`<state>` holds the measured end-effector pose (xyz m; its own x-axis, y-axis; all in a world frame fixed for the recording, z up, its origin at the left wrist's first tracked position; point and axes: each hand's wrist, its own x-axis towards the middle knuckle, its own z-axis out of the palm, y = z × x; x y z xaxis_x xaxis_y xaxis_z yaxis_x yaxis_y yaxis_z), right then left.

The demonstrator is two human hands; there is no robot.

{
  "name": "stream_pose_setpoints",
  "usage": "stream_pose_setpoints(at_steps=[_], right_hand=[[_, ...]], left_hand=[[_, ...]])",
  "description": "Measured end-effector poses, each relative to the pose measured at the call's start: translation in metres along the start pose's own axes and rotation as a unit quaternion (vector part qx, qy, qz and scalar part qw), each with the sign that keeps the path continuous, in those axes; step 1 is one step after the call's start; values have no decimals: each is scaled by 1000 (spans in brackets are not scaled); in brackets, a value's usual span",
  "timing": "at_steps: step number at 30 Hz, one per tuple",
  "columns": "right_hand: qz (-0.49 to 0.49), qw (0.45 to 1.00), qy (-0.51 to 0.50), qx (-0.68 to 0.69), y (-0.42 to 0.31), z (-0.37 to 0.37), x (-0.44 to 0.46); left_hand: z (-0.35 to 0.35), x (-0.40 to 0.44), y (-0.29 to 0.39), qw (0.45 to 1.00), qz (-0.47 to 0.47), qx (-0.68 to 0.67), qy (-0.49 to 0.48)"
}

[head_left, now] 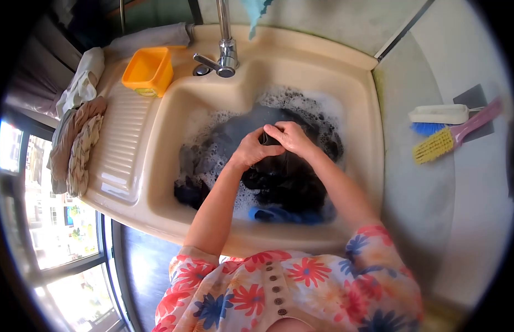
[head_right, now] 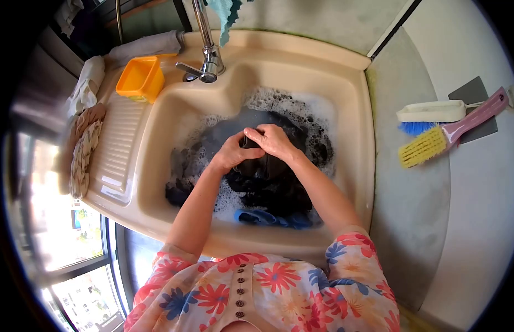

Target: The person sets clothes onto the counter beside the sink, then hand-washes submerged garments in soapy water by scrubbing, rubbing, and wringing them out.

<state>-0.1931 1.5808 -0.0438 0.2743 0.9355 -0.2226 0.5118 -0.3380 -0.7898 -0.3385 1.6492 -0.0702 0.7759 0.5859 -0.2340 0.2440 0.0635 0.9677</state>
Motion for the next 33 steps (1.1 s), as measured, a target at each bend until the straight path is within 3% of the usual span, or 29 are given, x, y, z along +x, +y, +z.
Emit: stream_pose_setpoints(at_steps=[1,4,8,9,12,13,14,16,17,18,20,22,24,25,26,28,30,31,32,33], right_hand=[[41,999,-25,21,-4,-5,-4],[-106,992,61,31,14,-12,-18],[-30,994,27,-103,26,-17,-37],[25,996,40,-70,31,-17,-37],[28,996,59,-68,45,-21,-28],[-36,992,112,-49,51,-24,-24],[76,984,90,137,55,-27,-16],[66,941,147,297,21,-34,-18],[-5,967,144,212,15,-29,-17],[-42,976,126,171,6,-18,-16],[5,979,0,202,-12,-6,-25],[72,907,-98,404,-15,-3,-35],[71,894,-119,426,-3,-8,-37],[65,898,-120,417,5,-16,-35],[59,903,-121,408,14,-25,-33],[31,926,-60,370,26,-46,-36],[-113,927,-55,355,30,-58,-42],[-138,925,-66,347,35,-58,-39],[-163,924,-76,338,38,-57,-38],[-109,964,-53,237,-2,-69,-58]], left_hand=[[-1,-1,3,1000,1,-10,-9],[-12,3,-4,995,-58,-13,80],[-21,2,6,960,-83,-180,199],[-21,2,6,962,-70,-175,196],[-19,3,3,969,-43,-160,184],[-19,4,1,970,-41,-160,180],[-19,5,-1,970,-38,-161,178],[-16,-6,21,971,-40,-229,63],[-11,-11,29,964,-41,-262,3],[-4,-11,27,970,-29,-243,3],[9,-10,18,980,-1,-201,3],[6,-9,11,989,-13,-143,32],[-2,-7,8,1000,6,-9,16],[1,-5,7,998,3,35,55],[1,-2,8,998,4,10,69],[0,-2,35,995,4,-37,93],[-4,-9,88,977,121,-116,130],[-5,-20,128,968,83,-207,111],[-9,-24,161,962,115,-228,93],[-9,-24,188,950,160,-260,71]])
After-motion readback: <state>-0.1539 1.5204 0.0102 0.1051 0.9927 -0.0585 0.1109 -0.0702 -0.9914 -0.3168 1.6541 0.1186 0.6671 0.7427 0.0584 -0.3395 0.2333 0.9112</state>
